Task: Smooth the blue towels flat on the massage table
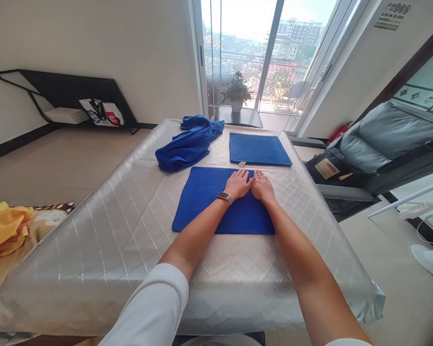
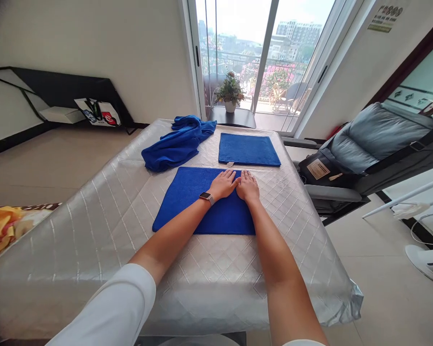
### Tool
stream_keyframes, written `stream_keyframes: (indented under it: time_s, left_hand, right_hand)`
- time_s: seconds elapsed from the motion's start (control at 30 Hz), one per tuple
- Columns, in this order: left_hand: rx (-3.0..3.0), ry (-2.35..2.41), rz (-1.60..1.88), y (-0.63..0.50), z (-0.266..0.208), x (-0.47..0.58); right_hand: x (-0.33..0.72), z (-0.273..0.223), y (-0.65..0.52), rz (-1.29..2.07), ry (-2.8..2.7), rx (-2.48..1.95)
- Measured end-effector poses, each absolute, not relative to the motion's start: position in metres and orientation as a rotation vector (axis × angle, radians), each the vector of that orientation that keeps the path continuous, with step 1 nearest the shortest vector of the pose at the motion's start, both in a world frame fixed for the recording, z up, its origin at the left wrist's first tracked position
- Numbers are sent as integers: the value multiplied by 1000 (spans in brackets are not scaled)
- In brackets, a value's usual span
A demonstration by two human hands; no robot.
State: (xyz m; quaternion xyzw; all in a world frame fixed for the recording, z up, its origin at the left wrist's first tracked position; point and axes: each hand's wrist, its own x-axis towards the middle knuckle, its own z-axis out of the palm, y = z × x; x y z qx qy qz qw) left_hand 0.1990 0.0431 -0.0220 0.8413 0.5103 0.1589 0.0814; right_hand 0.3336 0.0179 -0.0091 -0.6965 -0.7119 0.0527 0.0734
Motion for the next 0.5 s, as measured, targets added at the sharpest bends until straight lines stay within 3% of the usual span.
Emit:
stream_keyframes:
  time_s: [0.33,0.5]
  left_hand:
    - [2317,1932,350,46,-23,57]
    - [2263,2014,364,42,-25,34]
  right_hand:
    - [334,-12,22,192,-2119,-2100]
    - [334,-11,22,176,-2126,-2119]
